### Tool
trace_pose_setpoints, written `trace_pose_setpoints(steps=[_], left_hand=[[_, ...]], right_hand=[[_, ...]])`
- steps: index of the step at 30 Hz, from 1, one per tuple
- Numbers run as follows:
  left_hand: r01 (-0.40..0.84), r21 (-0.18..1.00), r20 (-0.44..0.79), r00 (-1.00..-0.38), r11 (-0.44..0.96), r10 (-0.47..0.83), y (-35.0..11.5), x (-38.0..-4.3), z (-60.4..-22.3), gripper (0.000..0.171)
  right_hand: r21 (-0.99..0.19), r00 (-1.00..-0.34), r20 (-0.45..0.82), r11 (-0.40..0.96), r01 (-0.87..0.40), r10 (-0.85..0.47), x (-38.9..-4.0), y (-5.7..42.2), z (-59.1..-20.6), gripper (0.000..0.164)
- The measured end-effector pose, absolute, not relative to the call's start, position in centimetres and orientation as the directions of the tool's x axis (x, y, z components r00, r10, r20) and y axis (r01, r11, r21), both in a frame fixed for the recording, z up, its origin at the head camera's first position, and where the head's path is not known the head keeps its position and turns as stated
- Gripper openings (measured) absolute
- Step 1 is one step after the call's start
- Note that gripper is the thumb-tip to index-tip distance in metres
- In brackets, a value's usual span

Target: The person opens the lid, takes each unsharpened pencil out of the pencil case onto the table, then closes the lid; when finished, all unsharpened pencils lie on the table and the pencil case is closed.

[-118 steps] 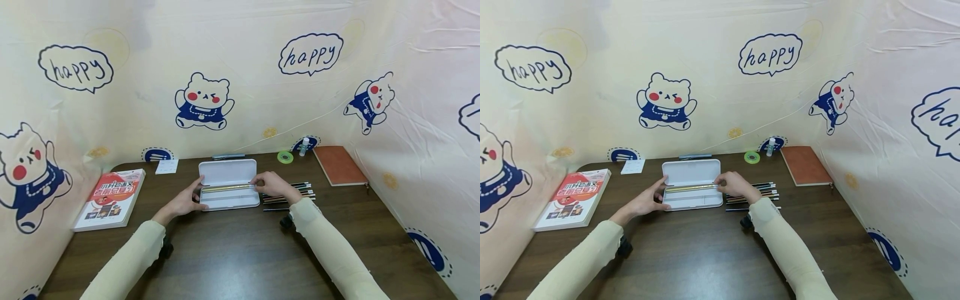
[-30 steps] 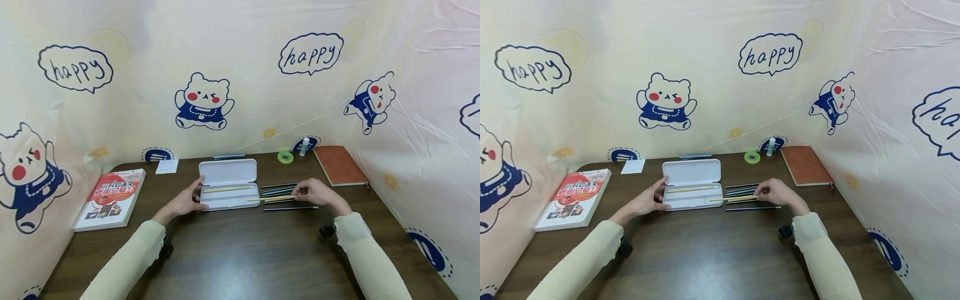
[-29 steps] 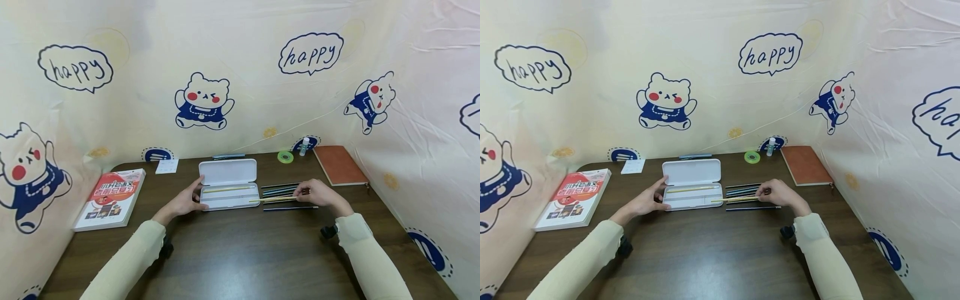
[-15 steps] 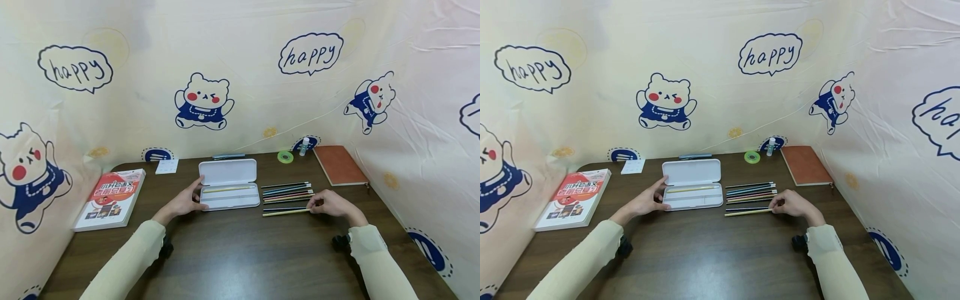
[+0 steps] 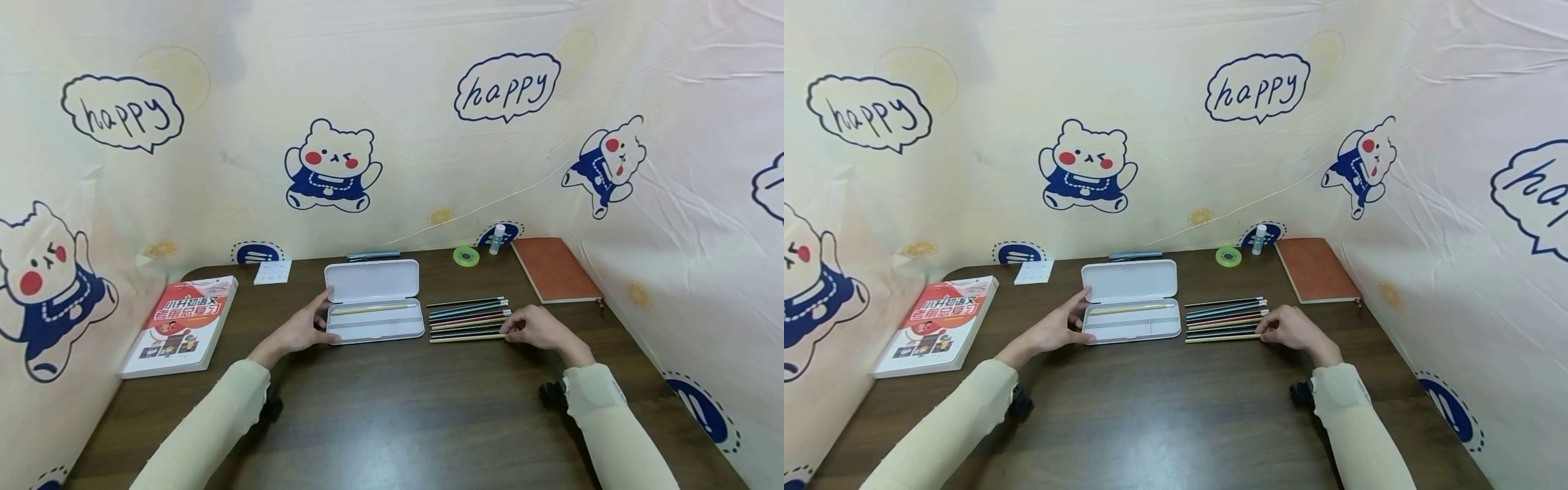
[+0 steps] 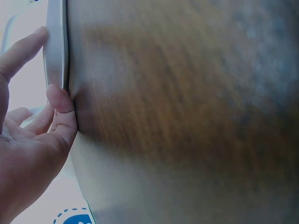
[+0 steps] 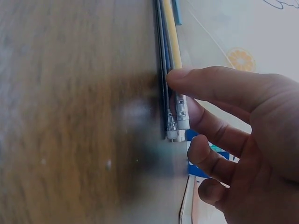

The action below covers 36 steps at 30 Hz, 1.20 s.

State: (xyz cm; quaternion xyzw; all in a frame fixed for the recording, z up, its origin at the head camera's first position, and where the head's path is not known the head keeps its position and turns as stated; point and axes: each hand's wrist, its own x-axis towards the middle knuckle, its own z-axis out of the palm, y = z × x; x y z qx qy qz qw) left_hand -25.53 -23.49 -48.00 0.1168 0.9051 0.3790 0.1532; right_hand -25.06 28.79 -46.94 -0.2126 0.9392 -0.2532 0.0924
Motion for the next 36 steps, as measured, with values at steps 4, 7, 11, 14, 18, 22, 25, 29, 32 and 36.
trace_pose_setpoints(steps=[4, 7, 11, 14, 18, 22, 25, 29, 32, 36], left_hand=[[0.097, 0.717, -0.189, -0.926, 0.690, 0.326, -23.5, -25.5, -48.0, 0.111], [0.101, 0.716, -0.185, -0.927, 0.690, 0.327, -23.5, -25.6, -48.0, 0.111], [0.107, 0.718, -0.180, -0.926, 0.688, 0.331, -23.5, -25.6, -48.1, 0.112], [0.105, 0.719, -0.182, -0.926, 0.687, 0.332, -23.5, -25.6, -48.2, 0.112], [0.102, 0.721, -0.184, -0.926, 0.686, 0.330, -23.5, -25.6, -48.2, 0.111], [0.098, 0.718, -0.187, -0.926, 0.689, 0.327, -23.6, -25.6, -48.2, 0.111], [0.089, 0.718, -0.195, -0.926, 0.690, 0.323, -23.5, -25.5, -48.1, 0.111], [0.085, 0.723, -0.197, -0.926, 0.686, 0.322, -23.5, -25.5, -48.2, 0.112], [0.093, 0.724, -0.187, -0.927, 0.683, 0.325, -23.5, -25.6, -48.3, 0.113], [0.097, 0.724, -0.183, -0.927, 0.683, 0.326, -23.5, -25.6, -48.2, 0.113]], right_hand=[[-0.507, -0.891, -0.066, 0.784, -0.358, -0.450, -25.2, 28.7, -47.0, 0.007], [-0.503, -0.889, -0.065, 0.785, -0.363, -0.453, -25.3, 28.6, -47.1, 0.008], [-0.518, -0.890, -0.062, 0.777, -0.359, -0.453, -25.2, 28.6, -46.9, 0.007], [-0.550, -0.892, -0.059, 0.760, -0.346, -0.448, -25.3, 28.2, -46.5, 0.006], [-0.567, -0.891, -0.039, 0.744, -0.353, -0.453, -25.6, 27.1, -45.8, 0.009], [-0.549, -0.888, -0.011, 0.745, -0.379, -0.460, -26.4, 25.4, -45.0, 0.013], [-0.553, -0.885, -0.003, 0.738, -0.387, -0.466, -27.1, 23.7, -44.3, 0.016], [-0.568, -0.879, 0.001, 0.723, -0.393, -0.477, -27.9, 21.4, -43.8, 0.018], [-0.563, -0.875, 0.005, 0.722, -0.402, -0.484, -28.6, 19.8, -43.8, 0.020], [-0.567, -0.867, -0.004, 0.716, -0.408, -0.498, -29.3, 17.6, -44.0, 0.023]])
